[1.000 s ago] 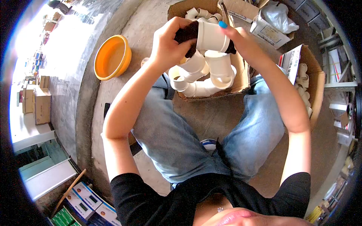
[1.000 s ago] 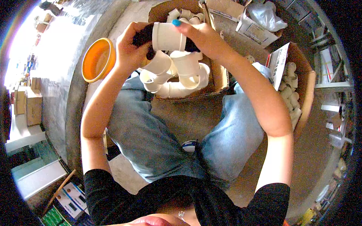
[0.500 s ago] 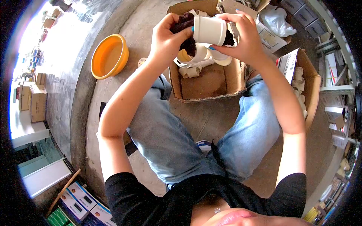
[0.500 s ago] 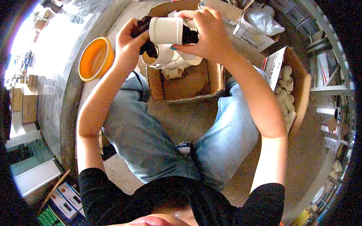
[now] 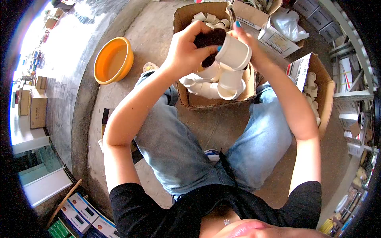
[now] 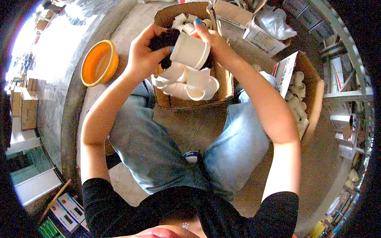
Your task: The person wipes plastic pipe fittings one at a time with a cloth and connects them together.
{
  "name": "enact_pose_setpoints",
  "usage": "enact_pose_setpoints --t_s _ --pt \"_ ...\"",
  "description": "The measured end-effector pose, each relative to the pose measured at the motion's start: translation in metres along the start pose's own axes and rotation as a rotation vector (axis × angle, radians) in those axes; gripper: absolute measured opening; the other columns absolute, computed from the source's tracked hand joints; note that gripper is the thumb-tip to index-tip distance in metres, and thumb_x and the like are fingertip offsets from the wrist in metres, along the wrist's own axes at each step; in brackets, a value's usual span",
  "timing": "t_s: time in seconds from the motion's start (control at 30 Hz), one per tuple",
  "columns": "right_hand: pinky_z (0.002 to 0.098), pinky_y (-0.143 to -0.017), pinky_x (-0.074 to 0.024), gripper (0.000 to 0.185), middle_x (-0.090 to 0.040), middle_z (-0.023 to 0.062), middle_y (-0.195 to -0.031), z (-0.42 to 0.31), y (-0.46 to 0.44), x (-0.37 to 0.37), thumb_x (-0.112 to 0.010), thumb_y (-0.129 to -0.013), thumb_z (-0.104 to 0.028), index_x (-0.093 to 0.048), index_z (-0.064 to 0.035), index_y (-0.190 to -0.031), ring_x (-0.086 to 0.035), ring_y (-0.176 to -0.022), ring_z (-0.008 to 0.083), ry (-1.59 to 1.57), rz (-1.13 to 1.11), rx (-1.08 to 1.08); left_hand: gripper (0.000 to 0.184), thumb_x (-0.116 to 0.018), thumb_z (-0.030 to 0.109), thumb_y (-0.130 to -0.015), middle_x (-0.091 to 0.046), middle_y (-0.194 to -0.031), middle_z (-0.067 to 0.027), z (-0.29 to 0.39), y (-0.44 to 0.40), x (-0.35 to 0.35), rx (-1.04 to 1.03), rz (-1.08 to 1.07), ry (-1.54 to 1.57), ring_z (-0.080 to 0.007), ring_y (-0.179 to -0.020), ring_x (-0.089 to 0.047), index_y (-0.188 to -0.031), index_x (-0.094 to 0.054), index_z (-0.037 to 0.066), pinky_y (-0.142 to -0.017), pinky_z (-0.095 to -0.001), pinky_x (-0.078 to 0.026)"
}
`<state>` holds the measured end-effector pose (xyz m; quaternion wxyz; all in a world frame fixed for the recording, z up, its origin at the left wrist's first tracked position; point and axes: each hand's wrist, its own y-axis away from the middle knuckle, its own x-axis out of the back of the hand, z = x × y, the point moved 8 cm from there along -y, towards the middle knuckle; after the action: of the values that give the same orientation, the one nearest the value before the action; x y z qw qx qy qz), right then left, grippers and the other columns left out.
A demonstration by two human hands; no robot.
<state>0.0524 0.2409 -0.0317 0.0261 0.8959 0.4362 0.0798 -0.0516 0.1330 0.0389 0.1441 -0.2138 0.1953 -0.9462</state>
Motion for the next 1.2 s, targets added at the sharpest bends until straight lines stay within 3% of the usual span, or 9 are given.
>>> enact_pose_setpoints --t_s 0.13,0.17,0.23,0.33,0.63,0.8,0.93,1.13,1.2 --pt "0.0305 -0.082 -0.0401 0.079 -0.056 0.0106 -0.099 -0.059 0.014 0.017 -0.027 -0.078 -0.070 -0.044 -0.0028 -0.115 -0.053 -0.091 0.0161 0.040 0.089 0.560 0.017 -0.060 -0.001 -0.072 -0.052 -0.077 -0.0010 -0.012 -0.005 0.011 0.108 0.110 0.221 -0.0072 -0.071 -0.049 -0.084 -0.049 0.003 -0.065 -0.0212 -0.041" --pt "0.0305 -0.081 -0.0406 0.065 -0.056 0.0094 -0.103 -0.079 0.029 0.014 -0.048 -0.078 -0.058 -0.042 -0.0053 -0.116 -0.053 -0.091 0.0160 0.066 0.089 0.784 0.014 -0.060 0.002 -0.074 -0.052 -0.076 -0.0009 -0.017 -0.006 0.013 0.167 0.136 0.271 -0.0070 -0.069 -0.049 -0.083 -0.049 0.003 -0.063 -0.0210 -0.041" --pt "0.0345 -0.083 -0.0398 0.066 -0.053 0.0106 -0.107 -0.102 0.056 0.002 -0.066 -0.070 -0.045 -0.040 -0.0066 -0.118 -0.051 -0.097 0.0209 0.632 0.222 1.062 0.016 -0.064 0.007 -0.075 -0.054 -0.074 -0.0012 -0.025 -0.005 0.014 0.225 0.181 0.462 -0.0055 -0.067 -0.050 -0.082 -0.051 0.002 -0.060 -0.0199 -0.042" --pt "0.0375 -0.084 -0.0389 0.072 -0.053 0.0107 -0.105 -0.104 0.062 -0.009 -0.075 -0.059 -0.037 -0.042 -0.0075 -0.115 -0.050 -0.097 0.0262 1.028 0.388 1.166 0.014 -0.061 0.009 -0.078 -0.056 -0.076 -0.0025 -0.030 -0.004 0.011 0.283 0.209 0.594 -0.0077 -0.066 -0.053 -0.086 -0.053 0.000 -0.060 -0.0208 -0.044" --pt "0.0306 -0.068 -0.0452 0.047 -0.060 0.0086 -0.083 -0.087 0.045 0.011 -0.076 -0.060 -0.033 -0.059 -0.0050 -0.093 -0.059 -0.077 0.0207 0.680 0.313 0.758 0.028 -0.060 0.002 -0.076 -0.057 -0.087 -0.0040 -0.016 -0.003 0.012 0.207 0.100 0.516 -0.0085 -0.079 -0.054 -0.103 -0.052 -0.002 -0.071 -0.0218 -0.046" --pt "0.0256 -0.057 -0.0456 0.065 -0.059 0.0061 -0.065 -0.050 0.026 0.008 -0.042 -0.078 -0.062 -0.059 0.0006 -0.082 -0.057 -0.058 0.0137 0.265 0.077 0.271 0.032 -0.059 -0.008 -0.067 -0.058 -0.092 -0.0086 0.005 -0.003 0.016 -0.133 -0.004 0.073 -0.0167 -0.088 -0.056 -0.098 -0.054 -0.004 -0.078 -0.0264 -0.044" --pt "0.0240 -0.059 -0.0455 0.069 -0.060 0.0056 -0.067 -0.035 0.029 0.003 -0.034 -0.079 -0.066 -0.061 -0.0021 -0.080 -0.057 -0.060 0.0140 0.027 0.060 0.015 0.036 -0.056 -0.010 -0.060 -0.057 -0.094 -0.0112 0.021 -0.001 0.010 -0.299 -0.049 -0.118 -0.0191 -0.091 -0.054 -0.095 -0.054 -0.004 -0.083 -0.0273 -0.042" --pt "0.0328 -0.077 -0.0439 0.060 -0.056 0.0105 -0.097 -0.072 0.032 0.000 -0.064 -0.072 -0.044 -0.046 -0.0031 -0.112 -0.054 -0.088 0.0178 0.076 0.119 0.567 0.020 -0.058 -0.001 -0.076 -0.059 -0.085 -0.0035 -0.008 -0.004 0.018 0.072 0.190 0.357 -0.0081 -0.076 -0.054 -0.096 -0.054 -0.001 -0.070 -0.0212 -0.045" --pt "0.0327 -0.085 -0.0404 0.063 -0.053 0.0113 -0.107 -0.095 0.048 -0.003 -0.069 -0.070 -0.029 -0.039 -0.0045 -0.119 -0.050 -0.099 0.0204 0.465 0.207 0.817 0.019 -0.058 0.000 -0.077 -0.059 -0.085 -0.0042 -0.014 -0.006 0.017 0.155 0.205 0.549 -0.0074 -0.076 -0.054 -0.096 -0.054 -0.001 -0.068 -0.0212 -0.046"
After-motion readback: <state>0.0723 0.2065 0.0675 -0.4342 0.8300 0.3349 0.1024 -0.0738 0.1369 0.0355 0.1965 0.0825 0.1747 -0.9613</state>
